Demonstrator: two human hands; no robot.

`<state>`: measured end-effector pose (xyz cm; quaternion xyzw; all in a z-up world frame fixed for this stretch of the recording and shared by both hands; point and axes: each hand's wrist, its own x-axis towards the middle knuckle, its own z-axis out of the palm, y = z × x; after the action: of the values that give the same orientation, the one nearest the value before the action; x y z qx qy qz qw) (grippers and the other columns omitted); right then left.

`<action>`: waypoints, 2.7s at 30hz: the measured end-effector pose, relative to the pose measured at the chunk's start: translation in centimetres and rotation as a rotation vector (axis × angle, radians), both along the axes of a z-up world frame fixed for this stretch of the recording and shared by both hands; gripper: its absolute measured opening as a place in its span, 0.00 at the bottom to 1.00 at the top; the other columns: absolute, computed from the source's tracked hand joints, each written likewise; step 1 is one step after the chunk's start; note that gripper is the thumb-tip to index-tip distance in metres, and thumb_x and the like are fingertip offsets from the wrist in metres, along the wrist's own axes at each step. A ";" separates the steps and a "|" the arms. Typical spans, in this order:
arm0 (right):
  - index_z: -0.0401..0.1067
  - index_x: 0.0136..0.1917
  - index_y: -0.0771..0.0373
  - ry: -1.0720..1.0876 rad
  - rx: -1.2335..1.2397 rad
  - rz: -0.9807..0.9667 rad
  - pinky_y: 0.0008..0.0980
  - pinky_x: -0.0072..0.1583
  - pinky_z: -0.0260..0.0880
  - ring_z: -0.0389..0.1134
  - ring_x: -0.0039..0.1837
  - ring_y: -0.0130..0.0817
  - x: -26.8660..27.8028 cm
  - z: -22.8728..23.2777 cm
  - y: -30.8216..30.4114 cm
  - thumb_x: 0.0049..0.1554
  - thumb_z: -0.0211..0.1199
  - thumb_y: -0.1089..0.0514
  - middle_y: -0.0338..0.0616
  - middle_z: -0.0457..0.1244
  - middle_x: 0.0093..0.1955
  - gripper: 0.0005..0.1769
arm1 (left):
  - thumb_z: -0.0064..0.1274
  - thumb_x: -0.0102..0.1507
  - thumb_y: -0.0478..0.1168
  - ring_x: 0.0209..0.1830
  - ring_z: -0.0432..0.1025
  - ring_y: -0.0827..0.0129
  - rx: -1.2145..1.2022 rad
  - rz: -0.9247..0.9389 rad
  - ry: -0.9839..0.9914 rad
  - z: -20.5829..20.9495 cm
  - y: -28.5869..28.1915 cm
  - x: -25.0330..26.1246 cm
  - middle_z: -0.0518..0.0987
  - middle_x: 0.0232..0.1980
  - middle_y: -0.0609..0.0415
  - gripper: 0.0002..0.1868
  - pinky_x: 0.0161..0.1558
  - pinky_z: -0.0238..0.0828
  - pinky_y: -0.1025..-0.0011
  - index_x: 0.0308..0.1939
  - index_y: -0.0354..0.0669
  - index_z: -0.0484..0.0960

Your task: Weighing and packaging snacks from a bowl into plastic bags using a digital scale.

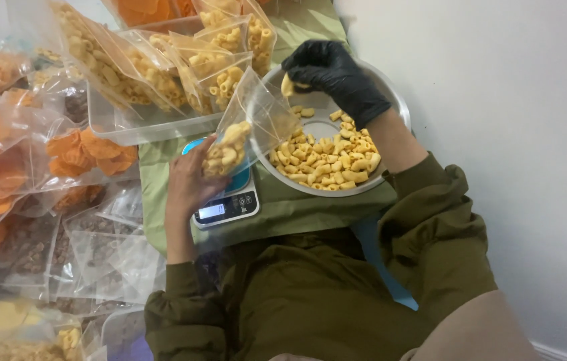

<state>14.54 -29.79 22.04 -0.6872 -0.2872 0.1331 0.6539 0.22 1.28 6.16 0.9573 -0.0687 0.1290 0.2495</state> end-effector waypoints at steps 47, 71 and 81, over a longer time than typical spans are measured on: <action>0.64 0.74 0.55 -0.068 -0.898 0.219 0.55 0.72 0.56 0.58 0.73 0.59 4.2 -10.0 -4.4 0.55 0.69 0.44 0.63 0.60 0.70 0.37 | 0.80 0.39 0.47 0.52 0.77 0.50 -0.122 0.022 -0.290 -1.9 -0.5 -0.7 0.82 0.55 0.45 0.56 0.58 0.66 0.54 0.72 0.54 0.73; 0.79 0.57 0.52 -0.272 -0.568 0.104 0.42 0.65 0.65 0.68 0.62 0.48 1.5 -7.9 -3.3 0.51 0.75 0.49 0.50 0.69 0.56 0.21 | 0.79 0.37 0.50 0.50 0.78 0.56 -0.177 0.022 -0.259 -2.8 -0.5 0.0 0.84 0.52 0.52 0.56 0.58 0.69 0.60 0.70 0.59 0.76; 0.74 0.57 0.58 -0.410 -0.181 0.203 0.35 0.65 0.73 0.68 0.65 0.38 1.0 -1.2 -0.7 0.60 0.67 0.65 0.42 0.66 0.60 0.12 | 0.75 0.48 0.46 0.53 0.75 0.56 -0.128 -0.048 -0.079 1.2 -1.4 -1.0 0.81 0.63 0.51 0.49 0.52 0.69 0.56 0.73 0.53 0.69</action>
<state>15.54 -30.49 20.81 -0.7234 -0.4682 0.0812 0.5009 -0.80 -0.09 7.33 0.9316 -0.0930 0.1649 0.3103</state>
